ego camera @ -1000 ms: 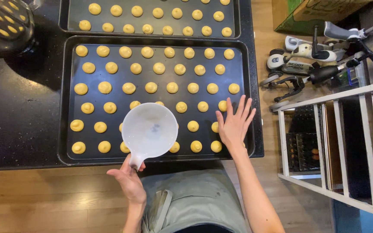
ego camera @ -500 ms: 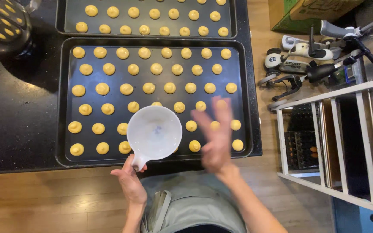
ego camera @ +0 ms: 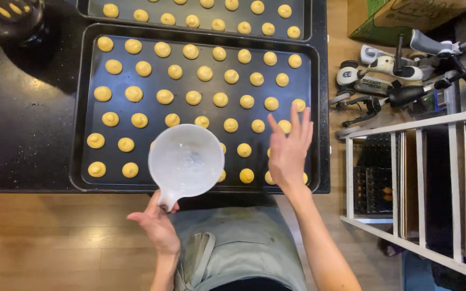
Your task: Smoothing the tops of piped cream puff batter on baking trays using wet fingers.
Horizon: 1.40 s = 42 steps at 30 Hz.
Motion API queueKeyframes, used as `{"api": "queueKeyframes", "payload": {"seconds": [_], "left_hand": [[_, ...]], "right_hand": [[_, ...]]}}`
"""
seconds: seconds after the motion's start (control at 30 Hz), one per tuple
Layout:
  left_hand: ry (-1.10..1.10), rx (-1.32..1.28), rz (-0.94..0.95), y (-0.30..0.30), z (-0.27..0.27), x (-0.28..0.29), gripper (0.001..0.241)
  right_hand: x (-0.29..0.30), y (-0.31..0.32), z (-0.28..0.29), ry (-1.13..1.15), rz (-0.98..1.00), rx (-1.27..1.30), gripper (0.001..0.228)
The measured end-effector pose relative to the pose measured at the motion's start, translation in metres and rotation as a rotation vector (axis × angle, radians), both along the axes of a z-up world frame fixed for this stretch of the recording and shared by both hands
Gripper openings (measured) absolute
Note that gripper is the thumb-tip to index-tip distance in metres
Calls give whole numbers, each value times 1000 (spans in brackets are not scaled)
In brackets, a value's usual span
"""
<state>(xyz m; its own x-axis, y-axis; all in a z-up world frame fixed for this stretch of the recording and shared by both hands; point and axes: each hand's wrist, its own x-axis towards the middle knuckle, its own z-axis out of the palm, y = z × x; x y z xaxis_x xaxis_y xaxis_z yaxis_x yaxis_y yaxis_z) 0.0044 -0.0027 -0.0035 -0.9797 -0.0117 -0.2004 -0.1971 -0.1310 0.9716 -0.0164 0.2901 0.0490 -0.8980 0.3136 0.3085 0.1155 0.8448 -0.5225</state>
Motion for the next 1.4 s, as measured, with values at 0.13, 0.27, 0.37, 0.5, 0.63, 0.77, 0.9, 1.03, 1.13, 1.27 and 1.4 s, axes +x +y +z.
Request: {"api": "queueKeyframes", "payload": {"seconds": [0.13, 0.27, 0.37, 0.5, 0.63, 0.77, 0.9, 1.03, 1.13, 1.27, 1.4], "left_hand": [[25, -28, 83, -14, 1, -8, 111], [20, -71, 129, -19, 5, -11, 115], [18, -53, 145, -18, 4, -11, 114], [-12, -25, 155, -14, 6, -10, 113], [-33, 3, 157, -19, 10, -15, 111], [-13, 7, 130, -38, 0, -28, 109], [-31, 12, 114, -52, 12, -53, 109], [-26, -7, 94, -75, 16, -75, 111], [-18, -13, 41, -92, 20, -89, 111], [3, -33, -35, -109, 19, -109, 111], [0, -48, -71, -130, 13, -122, 111]], "right_hand": [[-7, 7, -67, -209, 17, 311, 49], [-7, 5, -86, -220, -20, 342, 53], [-7, 5, -89, -226, -44, 359, 54], [-7, 3, -92, -230, -66, 315, 54], [-6, -11, -75, -175, -112, 250, 55], [-10, -35, -71, -139, -99, 158, 53], [-28, -64, -76, -215, -49, 160, 57], [-41, -80, -87, -249, -114, 303, 59], [-43, -90, -93, -258, -146, 325, 59], [-46, -99, -89, -254, -169, 354, 58], [-45, -108, -88, -277, -191, 390, 59]]}}
